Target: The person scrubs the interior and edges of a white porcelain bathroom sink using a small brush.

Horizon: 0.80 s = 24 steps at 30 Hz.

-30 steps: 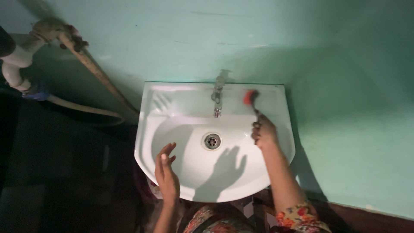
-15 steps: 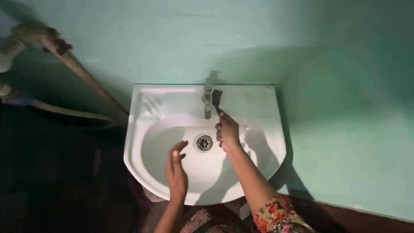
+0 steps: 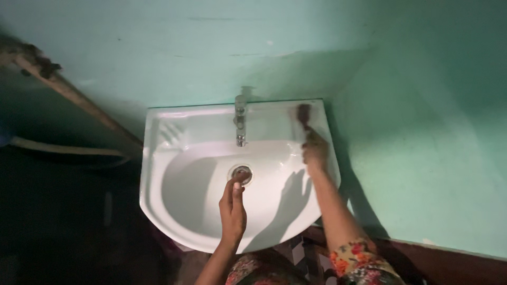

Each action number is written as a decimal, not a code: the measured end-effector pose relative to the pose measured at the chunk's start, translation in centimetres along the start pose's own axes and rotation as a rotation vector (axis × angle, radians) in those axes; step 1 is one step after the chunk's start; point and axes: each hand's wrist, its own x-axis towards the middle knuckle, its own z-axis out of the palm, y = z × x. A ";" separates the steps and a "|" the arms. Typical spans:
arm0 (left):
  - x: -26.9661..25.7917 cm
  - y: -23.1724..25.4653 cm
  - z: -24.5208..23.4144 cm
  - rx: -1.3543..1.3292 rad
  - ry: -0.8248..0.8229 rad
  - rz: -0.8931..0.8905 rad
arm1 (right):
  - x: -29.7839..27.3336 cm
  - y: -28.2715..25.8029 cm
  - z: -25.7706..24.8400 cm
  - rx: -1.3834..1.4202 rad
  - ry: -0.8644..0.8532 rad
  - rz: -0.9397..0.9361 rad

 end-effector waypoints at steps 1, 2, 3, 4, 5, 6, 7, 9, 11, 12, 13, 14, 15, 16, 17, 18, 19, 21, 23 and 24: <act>0.0 0.0 0.1 0.004 -0.003 -0.011 | -0.9 -0.6 1.7 0.005 -0.064 -0.007; 0.0 0.1 0.2 -0.002 -0.009 -0.004 | -2.0 -1.5 3.3 -0.111 -0.044 0.005; 0.0 0.1 0.4 -0.008 -0.016 0.003 | -3.2 -2.7 4.6 -0.228 -0.023 0.016; -0.1 0.2 0.4 -0.010 -0.026 0.005 | -4.4 -4.0 5.2 -0.343 0.001 0.035; -0.1 0.2 0.3 -0.003 -0.026 0.007 | -5.5 -5.4 4.9 -0.389 -0.043 0.043; 0.1 0.2 0.3 0.002 -0.028 0.011 | -6.3 -6.8 4.1 -0.435 -0.084 0.048; 0.2 0.2 0.4 0.007 -0.030 0.015 | -6.8 -7.8 3.2 -0.481 -0.125 0.053; -0.1 0.4 0.3 0.008 -0.024 0.008 | -7.8 -9.3 1.1 -0.527 -0.144 0.091; 0.1 0.5 0.2 0.014 -0.014 -0.001 | -7.9 -9.7 0.3 -0.531 -0.150 0.131; 0.2 0.5 0.2 0.018 -0.006 -0.013 | -7.9 -9.7 0.0 -0.517 -0.147 0.156; 0.3 0.5 0.2 0.023 0.003 -0.025 | -7.8 -9.6 -0.3 -0.503 -0.145 0.182; 0.4 0.6 0.3 0.015 -0.006 -0.007 | -7.3 -9.5 0.0 -0.512 -0.134 0.151; 0.5 0.6 0.3 0.008 -0.014 0.010 | -6.2 -9.4 0.7 -0.521 -0.122 0.121; 0.6 0.7 0.3 0.003 -0.020 0.029 | -5.0 -9.3 1.4 -0.528 -0.115 0.090; 0.6 0.7 0.5 0.004 -0.026 0.029 | -3.8 -9.3 2.0 -0.481 -0.136 0.104; 0.6 0.8 0.8 0.004 -0.030 0.031 | -2.4 -9.4 2.8 -0.435 -0.157 0.117; 0.7 0.9 1.0 0.004 -0.035 0.033 | -1.3 -9.4 3.1 -0.389 -0.178 0.129; 0.8 0.8 1.5 -0.012 -0.052 0.033 | -0.1 -9.2 2.6 -0.422 -0.190 0.150; 0.4 0.6 1.4 -0.003 -0.066 0.024 | -0.4 -8.0 0.5 -0.402 -0.214 0.173; 0.4 0.5 1.3 0.011 -0.067 0.027 | -0.9 -7.4 -1.1 -0.364 -0.236 0.173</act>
